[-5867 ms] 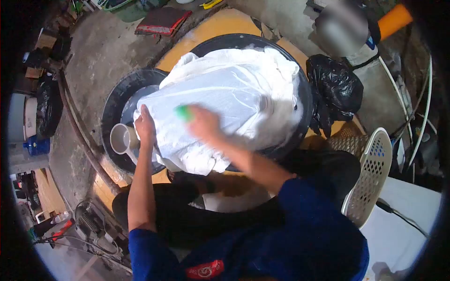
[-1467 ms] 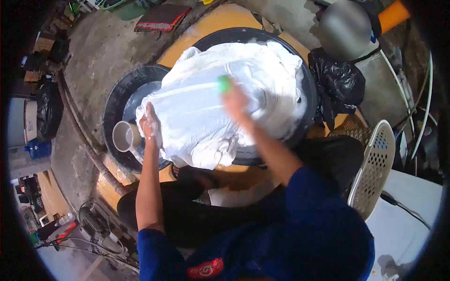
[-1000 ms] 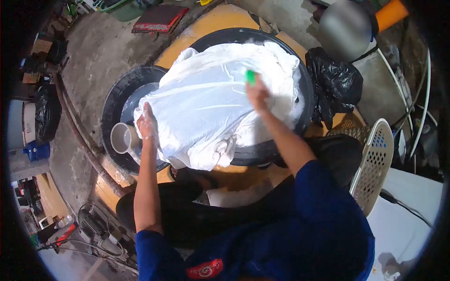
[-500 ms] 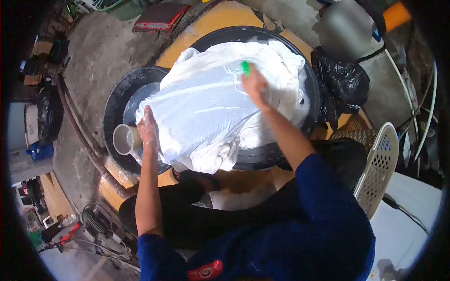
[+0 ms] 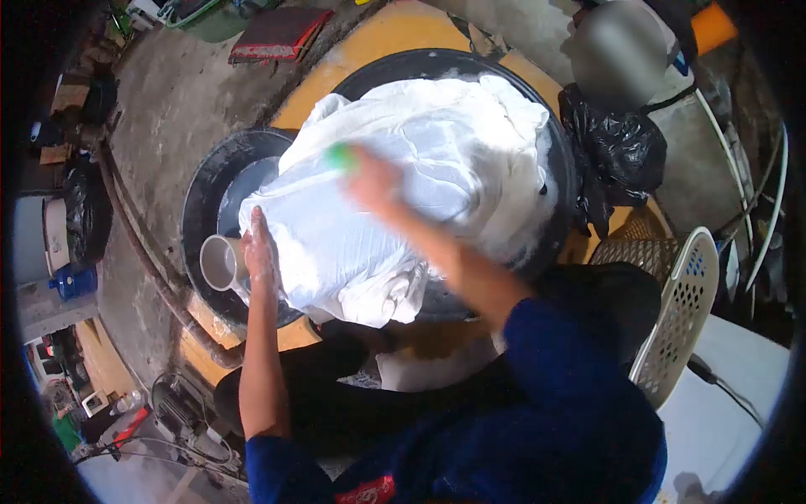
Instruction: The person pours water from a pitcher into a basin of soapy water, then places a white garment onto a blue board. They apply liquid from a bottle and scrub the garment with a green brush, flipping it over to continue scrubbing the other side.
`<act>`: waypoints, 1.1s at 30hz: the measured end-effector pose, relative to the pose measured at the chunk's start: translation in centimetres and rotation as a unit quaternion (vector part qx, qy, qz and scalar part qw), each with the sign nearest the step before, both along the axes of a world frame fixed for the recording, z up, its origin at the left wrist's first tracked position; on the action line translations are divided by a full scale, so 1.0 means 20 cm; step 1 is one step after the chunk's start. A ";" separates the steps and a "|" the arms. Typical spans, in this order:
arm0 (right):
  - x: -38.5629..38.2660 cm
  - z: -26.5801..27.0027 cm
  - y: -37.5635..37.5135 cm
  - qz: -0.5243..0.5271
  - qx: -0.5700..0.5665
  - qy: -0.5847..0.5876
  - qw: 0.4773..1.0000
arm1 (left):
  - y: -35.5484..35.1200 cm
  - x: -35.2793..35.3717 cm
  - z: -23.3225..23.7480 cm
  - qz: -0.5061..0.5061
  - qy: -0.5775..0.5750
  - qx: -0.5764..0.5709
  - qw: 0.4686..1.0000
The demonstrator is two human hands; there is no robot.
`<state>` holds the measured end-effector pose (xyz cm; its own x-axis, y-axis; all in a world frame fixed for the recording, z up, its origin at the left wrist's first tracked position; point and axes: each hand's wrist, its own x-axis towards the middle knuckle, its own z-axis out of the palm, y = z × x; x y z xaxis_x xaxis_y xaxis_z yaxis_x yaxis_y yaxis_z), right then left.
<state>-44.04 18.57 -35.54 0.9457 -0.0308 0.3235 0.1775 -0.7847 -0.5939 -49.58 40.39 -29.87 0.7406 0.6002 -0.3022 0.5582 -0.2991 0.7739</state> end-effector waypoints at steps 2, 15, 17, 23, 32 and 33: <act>-0.16 0.23 0.37 0.199 0.063 0.040 0.977 | 0.02 -0.07 0.00 0.015 0.010 -0.001 1.000; -0.16 0.22 0.40 0.179 0.081 0.018 0.980 | 0.21 -0.14 -0.24 -0.082 -0.137 -0.142 0.977; -0.13 0.17 0.28 0.164 0.122 0.040 0.978 | 0.23 -0.12 -0.26 -0.081 -0.149 -0.189 0.967; 0.17 -0.15 -0.63 -0.101 -0.011 -0.010 0.995 | -0.11 -0.03 0.13 0.030 -0.037 -0.127 0.991; -0.10 -0.06 -0.48 -0.126 0.069 -0.008 0.990 | -0.01 -0.06 0.02 0.010 -0.020 -0.049 0.999; 0.01 -0.25 -0.62 -0.148 0.021 -0.007 0.989 | -0.01 -0.04 0.03 0.011 -0.007 -0.030 0.999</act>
<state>-43.80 6.10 -40.52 0.8883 -0.3204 0.3289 -0.0484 -0.7777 -0.6268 -50.43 40.27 -29.34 0.7316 0.5982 -0.3270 0.5527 -0.2397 0.7982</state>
